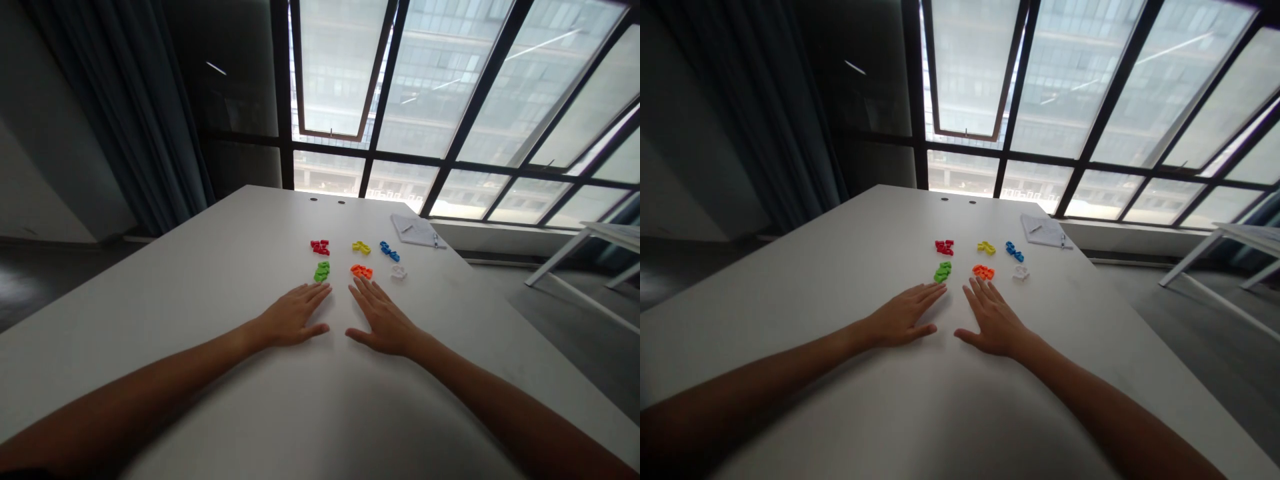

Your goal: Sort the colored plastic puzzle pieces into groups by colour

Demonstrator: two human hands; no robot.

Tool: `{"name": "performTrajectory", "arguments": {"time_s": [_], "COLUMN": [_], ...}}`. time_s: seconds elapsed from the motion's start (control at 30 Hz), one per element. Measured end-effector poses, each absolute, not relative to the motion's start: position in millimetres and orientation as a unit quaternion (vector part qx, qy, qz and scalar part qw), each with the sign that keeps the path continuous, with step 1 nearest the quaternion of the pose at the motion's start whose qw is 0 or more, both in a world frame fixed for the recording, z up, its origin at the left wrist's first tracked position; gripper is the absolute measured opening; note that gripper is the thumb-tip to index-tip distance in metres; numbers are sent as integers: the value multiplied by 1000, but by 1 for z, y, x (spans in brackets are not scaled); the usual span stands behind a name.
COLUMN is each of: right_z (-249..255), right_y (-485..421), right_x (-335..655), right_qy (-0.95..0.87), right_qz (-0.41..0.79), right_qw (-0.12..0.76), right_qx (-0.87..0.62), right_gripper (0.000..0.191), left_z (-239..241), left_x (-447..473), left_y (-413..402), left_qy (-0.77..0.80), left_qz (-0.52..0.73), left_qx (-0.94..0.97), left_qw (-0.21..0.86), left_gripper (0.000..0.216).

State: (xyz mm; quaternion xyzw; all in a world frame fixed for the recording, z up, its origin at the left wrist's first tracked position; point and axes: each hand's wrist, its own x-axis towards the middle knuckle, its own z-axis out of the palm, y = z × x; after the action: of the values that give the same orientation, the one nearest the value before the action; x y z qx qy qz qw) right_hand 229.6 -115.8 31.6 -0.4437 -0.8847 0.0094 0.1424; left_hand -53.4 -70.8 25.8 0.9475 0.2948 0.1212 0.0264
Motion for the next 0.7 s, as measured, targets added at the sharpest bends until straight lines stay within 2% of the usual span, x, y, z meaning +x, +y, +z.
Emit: {"name": "performTrajectory", "arguments": {"time_s": [0.07, 0.17, 0.7], "right_z": [17, 0, -1], "right_y": [-117, -116, -114], "right_x": [229, 229, 230], "right_qy": [-884, -878, -875], "right_qz": [43, 74, 91], "right_qw": [77, 18, 20], "right_qx": [-459, -473, -475], "right_gripper": [102, 103, 102], "left_z": [9, -7, -5], "left_x": [-52, -50, -51], "left_y": [-74, -75, -75], "left_qy": [293, 292, 287], "left_qz": [82, 51, 61], "left_qx": [952, 955, 956], "left_qw": [25, 22, 32], "left_gripper": [96, 101, 101]}}
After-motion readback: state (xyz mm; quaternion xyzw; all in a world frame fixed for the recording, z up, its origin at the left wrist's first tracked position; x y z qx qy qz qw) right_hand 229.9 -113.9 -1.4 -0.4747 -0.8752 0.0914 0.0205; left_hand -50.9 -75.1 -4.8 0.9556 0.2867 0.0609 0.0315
